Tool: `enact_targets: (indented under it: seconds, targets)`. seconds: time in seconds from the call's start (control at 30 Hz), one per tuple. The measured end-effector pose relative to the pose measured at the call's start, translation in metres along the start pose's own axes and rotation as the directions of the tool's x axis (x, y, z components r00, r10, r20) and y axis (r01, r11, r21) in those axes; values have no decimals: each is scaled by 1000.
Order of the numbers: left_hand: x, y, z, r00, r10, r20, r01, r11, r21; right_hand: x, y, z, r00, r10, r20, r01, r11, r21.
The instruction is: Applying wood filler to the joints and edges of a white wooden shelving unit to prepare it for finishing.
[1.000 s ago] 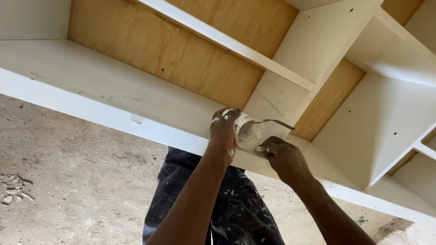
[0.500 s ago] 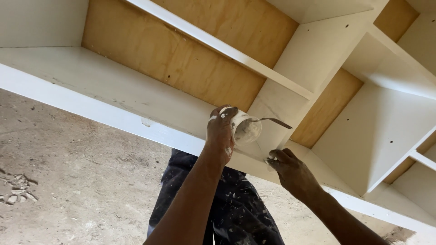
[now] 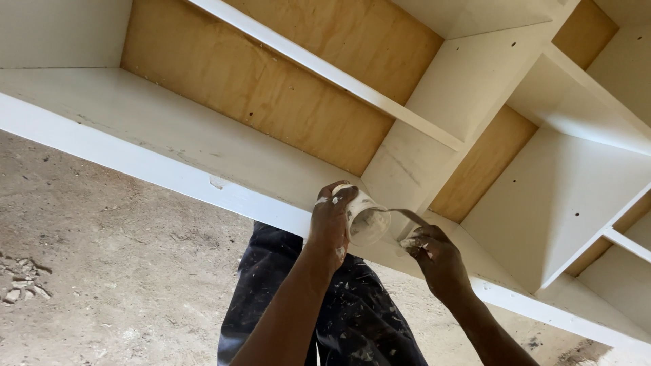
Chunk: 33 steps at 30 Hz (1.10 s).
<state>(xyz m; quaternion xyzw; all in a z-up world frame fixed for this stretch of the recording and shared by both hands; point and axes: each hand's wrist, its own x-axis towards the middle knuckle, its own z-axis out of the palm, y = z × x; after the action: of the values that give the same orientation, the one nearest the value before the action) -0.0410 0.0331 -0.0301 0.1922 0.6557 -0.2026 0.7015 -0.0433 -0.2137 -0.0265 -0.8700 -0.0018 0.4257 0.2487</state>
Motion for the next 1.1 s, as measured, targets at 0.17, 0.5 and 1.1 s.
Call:
enact_targets:
  seconds: [0.17, 0.5, 1.1]
  targets:
    - [-4, -2, -3, 1000, 16, 22, -15, 999, -44, 0, -1, -4, 982, 178, -61, -165, 969, 186]
    - [-22, -16, -17, 988, 79, 134, -48, 974, -219, 0, -45, -18, 931, 357, 71, -363, 927, 94]
    - [-85, 55, -134, 990, 121, -78, -140, 673, -726, 17, -219, -5, 975, 124, 184, -172, 946, 274]
